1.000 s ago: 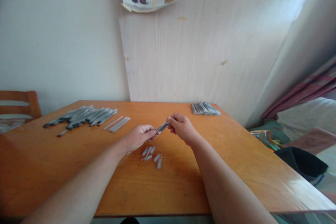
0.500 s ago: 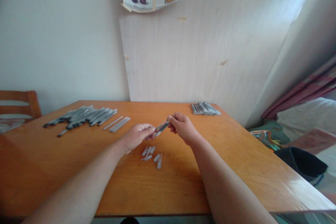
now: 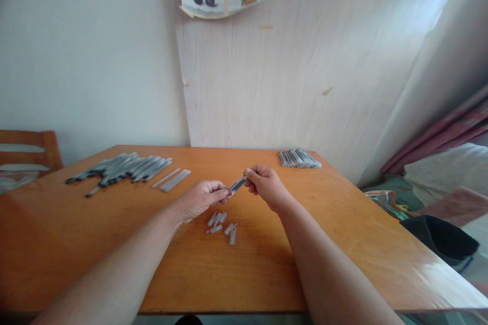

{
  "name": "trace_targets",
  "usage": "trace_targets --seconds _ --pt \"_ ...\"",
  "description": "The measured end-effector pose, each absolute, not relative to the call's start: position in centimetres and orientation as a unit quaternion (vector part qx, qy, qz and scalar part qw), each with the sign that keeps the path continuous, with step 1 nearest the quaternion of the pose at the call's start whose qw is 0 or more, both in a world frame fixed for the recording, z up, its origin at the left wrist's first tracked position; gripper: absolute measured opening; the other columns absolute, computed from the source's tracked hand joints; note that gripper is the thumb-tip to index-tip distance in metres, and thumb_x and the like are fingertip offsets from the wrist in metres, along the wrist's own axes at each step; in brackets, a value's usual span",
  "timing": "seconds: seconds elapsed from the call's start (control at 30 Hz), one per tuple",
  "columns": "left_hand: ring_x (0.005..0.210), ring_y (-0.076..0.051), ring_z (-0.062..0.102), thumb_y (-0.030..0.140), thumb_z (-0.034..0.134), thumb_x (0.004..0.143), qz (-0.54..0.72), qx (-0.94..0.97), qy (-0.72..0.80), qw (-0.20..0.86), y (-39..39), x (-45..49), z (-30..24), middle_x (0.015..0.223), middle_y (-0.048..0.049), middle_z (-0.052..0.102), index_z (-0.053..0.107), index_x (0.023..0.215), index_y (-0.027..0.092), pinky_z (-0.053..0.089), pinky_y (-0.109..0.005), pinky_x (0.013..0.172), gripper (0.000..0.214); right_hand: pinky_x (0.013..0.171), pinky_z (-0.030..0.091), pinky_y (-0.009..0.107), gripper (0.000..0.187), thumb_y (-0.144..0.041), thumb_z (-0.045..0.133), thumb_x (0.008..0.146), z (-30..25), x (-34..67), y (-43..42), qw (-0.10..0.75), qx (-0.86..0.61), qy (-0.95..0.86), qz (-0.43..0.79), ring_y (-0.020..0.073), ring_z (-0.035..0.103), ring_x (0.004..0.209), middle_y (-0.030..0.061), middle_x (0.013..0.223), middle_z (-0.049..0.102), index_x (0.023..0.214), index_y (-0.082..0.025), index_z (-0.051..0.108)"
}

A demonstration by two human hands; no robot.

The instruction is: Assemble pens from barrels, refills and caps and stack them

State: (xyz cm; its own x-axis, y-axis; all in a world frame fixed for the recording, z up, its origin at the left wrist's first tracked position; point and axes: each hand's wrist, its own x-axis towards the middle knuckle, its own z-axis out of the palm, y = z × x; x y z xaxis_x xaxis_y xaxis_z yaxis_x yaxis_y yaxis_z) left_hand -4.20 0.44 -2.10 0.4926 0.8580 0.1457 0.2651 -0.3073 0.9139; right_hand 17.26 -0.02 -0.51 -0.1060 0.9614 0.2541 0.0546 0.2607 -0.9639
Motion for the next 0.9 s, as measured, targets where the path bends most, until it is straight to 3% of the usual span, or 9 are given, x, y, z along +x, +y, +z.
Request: trace_targets --seconds 0.5,0.9 --pt "0.065 -0.013 0.051 0.041 0.06 0.079 0.341 0.775 0.395 0.356 0.74 -4.01 -2.29 0.069 0.0005 0.06 0.065 0.077 0.015 0.037 -0.024 0.061 0.026 0.041 0.031 0.022 0.035 -0.05 0.063 0.078 -0.68 17.01 0.13 0.517 -0.445 -0.584 0.441 0.0073 0.044 0.043 -0.0003 0.057 0.058 0.068 -0.018 0.051" --pt "0.073 -0.016 0.057 0.046 0.055 0.083 0.334 0.746 0.391 0.424 0.34 -4.18 -1.96 0.078 -0.0045 0.067 0.069 0.089 0.014 0.041 -0.028 0.071 0.036 0.046 0.035 0.023 0.034 -0.049 0.063 0.079 -0.78 17.81 0.56 0.526 -0.409 -0.55 0.503 0.0095 0.052 0.05 0.004 0.066 0.064 0.078 -0.015 0.061"
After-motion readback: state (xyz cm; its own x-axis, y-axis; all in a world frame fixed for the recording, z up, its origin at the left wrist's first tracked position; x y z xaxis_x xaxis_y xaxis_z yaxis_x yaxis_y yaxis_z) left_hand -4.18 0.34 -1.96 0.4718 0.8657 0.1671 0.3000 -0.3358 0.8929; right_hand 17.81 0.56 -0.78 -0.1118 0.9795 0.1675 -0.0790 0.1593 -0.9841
